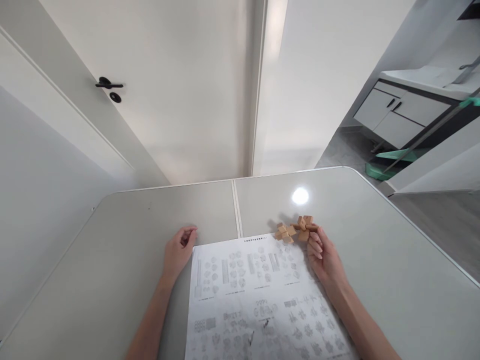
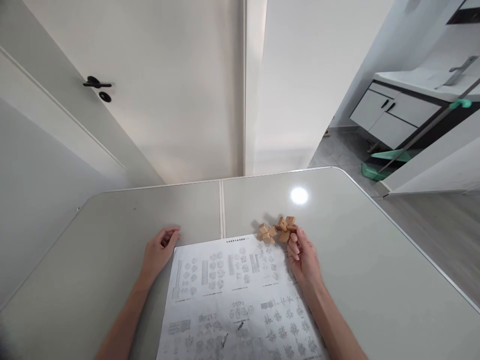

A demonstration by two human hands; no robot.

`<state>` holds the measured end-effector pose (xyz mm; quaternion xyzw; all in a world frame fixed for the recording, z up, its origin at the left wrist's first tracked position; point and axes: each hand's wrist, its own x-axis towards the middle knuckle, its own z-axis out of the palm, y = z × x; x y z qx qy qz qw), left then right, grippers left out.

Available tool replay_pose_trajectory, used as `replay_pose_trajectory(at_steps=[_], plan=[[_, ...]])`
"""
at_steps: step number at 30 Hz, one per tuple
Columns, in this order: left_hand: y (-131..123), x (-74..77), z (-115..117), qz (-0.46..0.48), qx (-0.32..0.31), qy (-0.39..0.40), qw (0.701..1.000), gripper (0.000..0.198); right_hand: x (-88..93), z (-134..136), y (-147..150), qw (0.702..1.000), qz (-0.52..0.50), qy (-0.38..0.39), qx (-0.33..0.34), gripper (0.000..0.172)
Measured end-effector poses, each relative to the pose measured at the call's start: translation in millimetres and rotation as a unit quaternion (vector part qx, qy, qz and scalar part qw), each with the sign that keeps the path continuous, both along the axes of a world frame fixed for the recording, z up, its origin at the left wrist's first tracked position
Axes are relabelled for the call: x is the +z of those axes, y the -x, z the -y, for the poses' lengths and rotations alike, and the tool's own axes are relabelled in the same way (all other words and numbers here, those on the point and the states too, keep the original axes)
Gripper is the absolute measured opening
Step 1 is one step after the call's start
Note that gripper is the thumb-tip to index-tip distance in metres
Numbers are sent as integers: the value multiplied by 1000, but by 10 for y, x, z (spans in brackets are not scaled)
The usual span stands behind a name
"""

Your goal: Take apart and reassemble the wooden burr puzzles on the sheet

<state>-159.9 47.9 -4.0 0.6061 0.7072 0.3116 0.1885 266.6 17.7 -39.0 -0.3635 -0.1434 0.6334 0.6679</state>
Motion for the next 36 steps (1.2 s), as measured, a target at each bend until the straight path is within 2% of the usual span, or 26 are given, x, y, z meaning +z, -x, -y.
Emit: replay_pose_trajectory(at_steps=[3, 6, 11, 14, 17, 20, 21, 23, 25, 27, 29, 32, 34, 36], plan=[[-10, 14, 6, 1, -1, 0, 1000, 32, 85, 4, -11, 998, -42, -17, -39, 31], [-13, 19, 8, 1, -2, -1, 1000, 33, 163, 22, -46, 994, -87, -51, -46, 27], [-2, 24, 3, -2, -2, -7, 1000, 34, 160, 97, -63, 987, -137, -84, -14, 17], [-85, 65, 26, -8, -8, -30, 999, 33, 90, 155, 12, 986, -147, -71, 24, 23], [-331, 165, 111, -21, -65, -70, 995, 28, 59, 210, 157, 986, -120, -54, 99, 27], [-714, 294, 272, -4, -198, -65, 978, 24, 99, 264, 330, 978, -72, -47, 189, 31], [-852, 330, 335, 1, -244, -42, 969, 33, 118, 283, 385, 974, -53, -50, 214, 34], [-1110, 372, 460, 19, -308, -4, 951, 74, 146, 321, 479, 966, -9, -58, 251, 40], [-1320, 368, 562, 37, -339, 17, 940, 111, 153, 355, 550, 957, 27, -69, 282, 44], [-1463, 327, 626, 47, -355, 14, 933, 126, 151, 381, 598, 946, 46, -82, 311, 46], [-1540, 273, 654, 52, -358, 5, 932, 122, 160, 396, 627, 937, 55, -91, 333, 45], [-1550, 210, 646, 45, -340, -27, 939, 106, 207, 393, 654, 927, 77, -98, 353, 42], [-1511, 190, 621, 27, -326, -48, 944, 97, 237, 380, 672, 922, 134, -113, 346, 38], [-1454, 189, 592, 10, -321, -55, 946, 92, 243, 368, 692, 913, 236, -135, 305, 33]])
